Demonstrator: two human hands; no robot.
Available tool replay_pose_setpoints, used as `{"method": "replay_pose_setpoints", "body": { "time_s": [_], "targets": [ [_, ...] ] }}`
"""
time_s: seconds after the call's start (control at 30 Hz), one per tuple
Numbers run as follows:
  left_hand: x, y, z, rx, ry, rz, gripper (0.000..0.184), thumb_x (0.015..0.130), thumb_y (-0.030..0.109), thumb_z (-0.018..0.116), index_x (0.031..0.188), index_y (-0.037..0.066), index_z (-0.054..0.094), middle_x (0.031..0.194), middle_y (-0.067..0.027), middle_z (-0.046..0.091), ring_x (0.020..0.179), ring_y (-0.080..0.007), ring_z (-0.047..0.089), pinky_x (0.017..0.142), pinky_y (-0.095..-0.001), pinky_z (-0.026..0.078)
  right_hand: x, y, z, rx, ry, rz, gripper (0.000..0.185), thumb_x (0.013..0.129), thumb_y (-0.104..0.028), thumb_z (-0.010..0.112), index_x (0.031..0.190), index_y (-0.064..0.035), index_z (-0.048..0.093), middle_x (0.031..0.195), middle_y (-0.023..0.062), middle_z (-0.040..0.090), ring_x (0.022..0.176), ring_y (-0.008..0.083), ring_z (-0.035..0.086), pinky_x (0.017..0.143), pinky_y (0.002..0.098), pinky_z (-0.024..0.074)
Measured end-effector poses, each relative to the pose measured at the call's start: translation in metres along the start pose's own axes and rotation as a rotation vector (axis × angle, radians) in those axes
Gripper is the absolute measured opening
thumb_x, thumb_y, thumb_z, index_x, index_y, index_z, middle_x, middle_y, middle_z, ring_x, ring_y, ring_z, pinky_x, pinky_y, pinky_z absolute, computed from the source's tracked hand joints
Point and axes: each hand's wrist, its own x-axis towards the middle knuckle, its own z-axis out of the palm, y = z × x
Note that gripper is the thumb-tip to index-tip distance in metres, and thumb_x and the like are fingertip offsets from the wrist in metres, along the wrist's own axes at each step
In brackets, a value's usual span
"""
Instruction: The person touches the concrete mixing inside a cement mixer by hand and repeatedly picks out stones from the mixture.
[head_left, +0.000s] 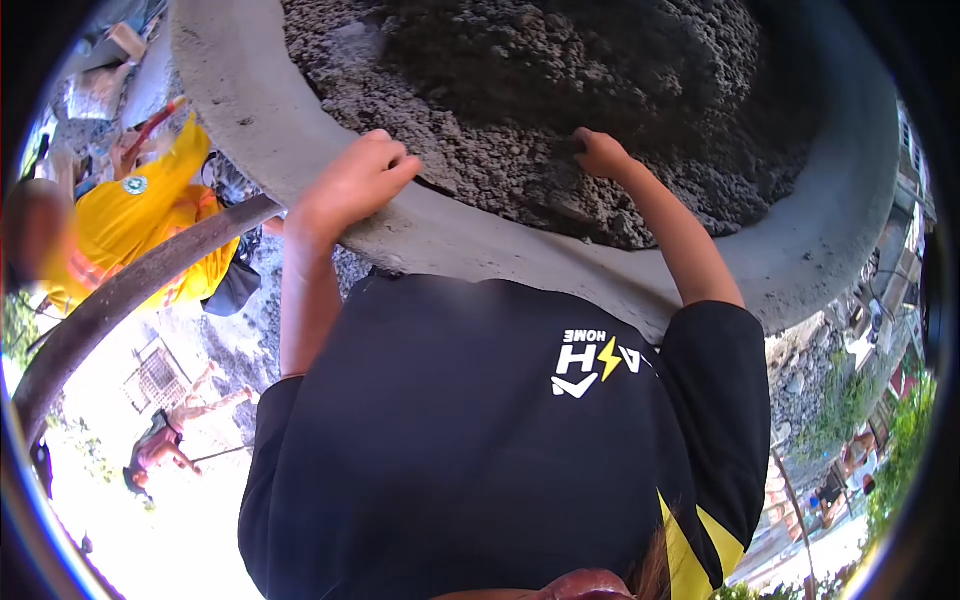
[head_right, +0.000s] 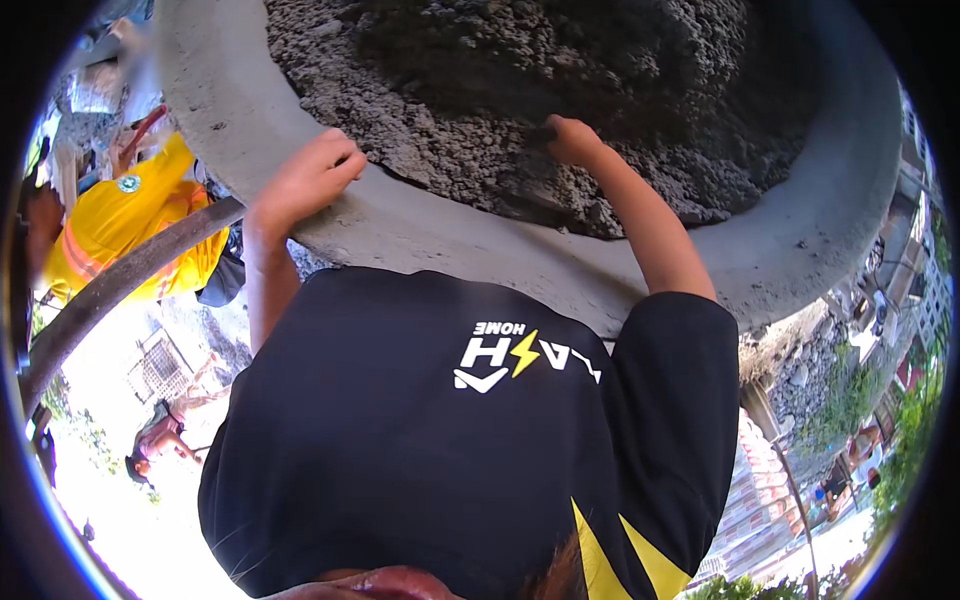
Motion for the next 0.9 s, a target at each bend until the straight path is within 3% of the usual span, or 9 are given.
{"method": "replay_pose_setpoints", "body": {
  "time_s": [0.1, 0.2, 0.3, 0.4, 0.53, 0.73, 0.8, 0.9],
  "targets": [
    [-0.001, 0.004, -0.002, 0.006, 0.012, -0.035, 0.027, 0.091, 0.024, 0.052, 0.085, 0.0, 0.061, 0.087, -0.0157, 0.059, 0.094, -0.0333, 0.053, 0.079, -0.0408, 0.045, 0.007, 0.013, 0.024, -0.029, 0.16, -0.026, 0.042, 0.078, -0.018, 0.062, 0.116, -0.002, 0.06, 0.112, 0.0254, 0.064, 0.109, 0.0402, 0.061, 0.094, 0.0457, 0.0496],
    [-0.003, 0.0, -0.003, 0.042, 0.035, 0.012, 0.026, 0.091, 0.024, 0.051, 0.085, 0.0, 0.061, 0.086, -0.0152, 0.059, 0.094, -0.0319, 0.053, 0.079, -0.0397, 0.044, 0.019, 0.022, 0.032, -0.182, 0.1, -0.023, 0.042, 0.078, -0.019, 0.062, 0.115, 0.0008, 0.063, 0.113, 0.0252, 0.065, 0.109, 0.041, 0.061, 0.096, 0.0454, 0.0488],
    [-0.004, 0.0, -0.002, 0.064, 0.013, 0.044, 0.024, 0.093, 0.02, 0.05, 0.083, 0.0, 0.06, 0.087, -0.012, 0.058, 0.094, -0.0282, 0.055, 0.08, -0.0359, 0.045, 0.018, 0.016, 0.009, -0.229, -0.057, 0.028, 0.046, 0.076, -0.019, 0.062, 0.119, -0.0016, 0.063, 0.115, 0.0251, 0.064, 0.11, 0.0411, 0.06, 0.097, 0.0448, 0.0485],
    [-0.003, -0.004, 0.0, 0.064, 0.046, 0.002, 0.023, 0.092, 0.021, 0.052, 0.084, 0.001, 0.061, 0.086, -0.0108, 0.059, 0.094, -0.0273, 0.055, 0.081, -0.0357, 0.045, 0.01, 0.017, 0.011, -0.118, 0.065, -0.037, 0.05, 0.075, -0.019, 0.062, 0.123, -0.0044, 0.063, 0.111, 0.0248, 0.066, 0.108, 0.0405, 0.062, 0.095, 0.0446, 0.0497],
    [0.0, -0.012, 0.004, 0.089, 0.048, 0.056, 0.022, 0.091, 0.022, 0.054, 0.087, 0.002, 0.063, 0.088, -0.0108, 0.061, 0.095, -0.0274, 0.055, 0.083, -0.036, 0.046, 0.002, 0.012, 0.01, 0.0, 0.045, -0.129, 0.051, 0.074, -0.019, 0.063, 0.124, -0.0068, 0.062, 0.107, 0.0248, 0.067, 0.105, 0.0401, 0.063, 0.094, 0.0448, 0.0504],
    [0.002, 0.005, -0.005, 0.139, -0.008, -0.013, 0.024, 0.091, 0.023, 0.053, 0.088, 0.001, 0.065, 0.093, -0.0136, 0.06, 0.096, -0.0305, 0.056, 0.082, -0.0379, 0.046, 0.013, -0.008, -0.005, -0.134, -0.059, -0.148, 0.032, 0.073, -0.022, 0.068, 0.099, -0.0034, 0.071, 0.097, 0.0225, 0.07, 0.097, 0.0401, 0.066, 0.088, 0.0456, 0.0536],
    [0.002, 0.009, -0.007, 0.108, -0.06, -0.097, 0.028, 0.092, 0.025, 0.052, 0.089, 0.0, 0.065, 0.094, -0.0152, 0.059, 0.095, -0.0322, 0.056, 0.082, -0.039, 0.046, 0.02, -0.017, -0.001, -0.417, -0.088, -0.172, 0.026, 0.073, -0.023, 0.069, 0.087, -0.0011, 0.071, 0.093, 0.0211, 0.071, 0.094, 0.0382, 0.068, 0.084, 0.0445, 0.0559],
    [0.002, 0.003, -0.004, 0.108, -0.052, -0.071, 0.031, 0.092, 0.027, 0.051, 0.09, -0.001, 0.065, 0.094, -0.0169, 0.059, 0.095, -0.0334, 0.056, 0.083, -0.0402, 0.046, 0.026, -0.032, 0.0, -0.48, -0.104, -0.144, 0.023, 0.075, -0.019, 0.066, 0.087, -0.0005, 0.071, 0.094, 0.0211, 0.07, 0.094, 0.0365, 0.069, 0.083, 0.0448, 0.0564]
  ]
}}
